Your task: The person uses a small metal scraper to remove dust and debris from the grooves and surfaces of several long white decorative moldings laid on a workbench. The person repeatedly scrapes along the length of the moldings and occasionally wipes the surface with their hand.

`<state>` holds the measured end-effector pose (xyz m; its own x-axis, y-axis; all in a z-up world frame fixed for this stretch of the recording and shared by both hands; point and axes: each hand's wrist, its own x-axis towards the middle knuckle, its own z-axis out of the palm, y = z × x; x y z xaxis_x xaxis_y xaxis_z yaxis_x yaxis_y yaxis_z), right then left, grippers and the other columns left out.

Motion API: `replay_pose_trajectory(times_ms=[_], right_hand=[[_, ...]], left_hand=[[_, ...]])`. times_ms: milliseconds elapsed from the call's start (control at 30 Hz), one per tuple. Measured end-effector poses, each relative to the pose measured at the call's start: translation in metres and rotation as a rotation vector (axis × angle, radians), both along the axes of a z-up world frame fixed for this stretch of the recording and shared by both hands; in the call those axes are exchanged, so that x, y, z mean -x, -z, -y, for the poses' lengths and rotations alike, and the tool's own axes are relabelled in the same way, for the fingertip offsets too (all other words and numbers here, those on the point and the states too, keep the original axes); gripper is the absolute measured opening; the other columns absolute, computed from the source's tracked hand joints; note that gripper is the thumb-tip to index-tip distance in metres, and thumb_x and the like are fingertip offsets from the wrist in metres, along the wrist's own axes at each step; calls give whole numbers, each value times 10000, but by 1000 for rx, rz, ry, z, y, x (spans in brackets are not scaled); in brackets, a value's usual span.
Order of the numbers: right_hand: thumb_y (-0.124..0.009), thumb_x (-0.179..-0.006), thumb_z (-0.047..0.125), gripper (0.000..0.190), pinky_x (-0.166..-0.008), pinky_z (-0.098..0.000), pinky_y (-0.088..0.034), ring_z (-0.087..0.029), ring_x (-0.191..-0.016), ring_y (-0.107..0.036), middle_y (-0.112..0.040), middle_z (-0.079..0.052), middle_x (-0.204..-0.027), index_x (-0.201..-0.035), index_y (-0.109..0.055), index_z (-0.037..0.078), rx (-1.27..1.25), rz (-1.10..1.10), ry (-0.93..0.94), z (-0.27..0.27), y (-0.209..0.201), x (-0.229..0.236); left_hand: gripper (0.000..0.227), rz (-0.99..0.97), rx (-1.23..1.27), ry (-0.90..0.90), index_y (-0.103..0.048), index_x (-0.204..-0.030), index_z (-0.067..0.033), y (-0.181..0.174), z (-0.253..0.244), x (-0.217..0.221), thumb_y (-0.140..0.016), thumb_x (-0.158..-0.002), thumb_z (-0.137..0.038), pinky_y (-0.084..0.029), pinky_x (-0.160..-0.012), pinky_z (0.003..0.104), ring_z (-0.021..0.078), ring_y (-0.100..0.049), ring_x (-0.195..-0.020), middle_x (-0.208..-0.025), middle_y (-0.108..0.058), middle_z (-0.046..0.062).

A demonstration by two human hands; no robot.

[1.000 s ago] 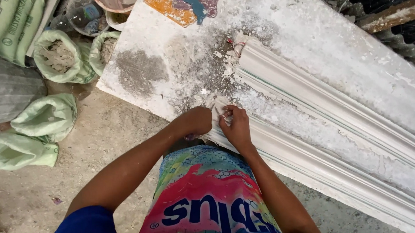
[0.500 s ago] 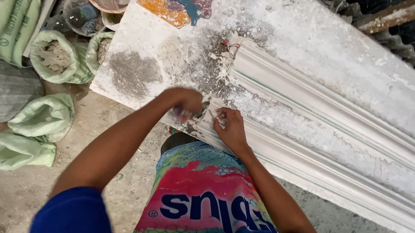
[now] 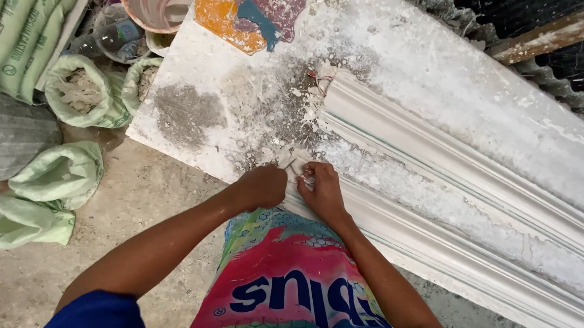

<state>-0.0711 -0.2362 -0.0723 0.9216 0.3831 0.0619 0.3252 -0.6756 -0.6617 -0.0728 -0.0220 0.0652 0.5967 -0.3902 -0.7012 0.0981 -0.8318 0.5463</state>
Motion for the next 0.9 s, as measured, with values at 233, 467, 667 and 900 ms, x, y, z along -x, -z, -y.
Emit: replay_pose_trajectory(times_ms=[233, 467, 667, 900], right_hand=[[-786, -822, 229, 336, -925, -371, -467, -196, -1041, -625, -699, 39, -877, -1125, -656, 168, -13, -83, -2, 2, -1, 0], [-767, -853, 266, 351, -957, -418, -464, -265, -1081, -634, -668, -16, -935, -1152, -632, 141, 2, -120, -20, -1, -14, 1], [-745, -897, 264, 324, -975, -417, -449, -266, -1108, -612, -701, -41, -935, -1164, -622, 128, -2, -116, -52, -7, -24, 3], [-736, -916, 279, 338, -1011, -403, -453, -253, -1126, -632, -706, -30, -987, -1194, -619, 126, -4, -160, -31, -3, -34, 2]], left_hand=[[436, -31, -123, 73, -725, -1123, 78, 45, 30, -44, -535, -928, -263, -581, -865, 574, 451, -716, -1055, -1090, -738, 268], [479, -123, -235, 219, -716, -1245, 7, 15, 28, -87, -548, -878, -250, -518, -1036, 563, 416, -660, -1214, -1240, -715, 234], [255, -381, -143, 270, -702, -962, 48, 44, 5, -140, -611, -880, -176, -548, -545, 436, 363, -696, -685, -843, -695, 252], [325, -344, 192, -127, -707, -933, 62, 142, -48, -76, -503, -846, -175, -540, -309, 395, 295, -709, -524, -791, -739, 248]])
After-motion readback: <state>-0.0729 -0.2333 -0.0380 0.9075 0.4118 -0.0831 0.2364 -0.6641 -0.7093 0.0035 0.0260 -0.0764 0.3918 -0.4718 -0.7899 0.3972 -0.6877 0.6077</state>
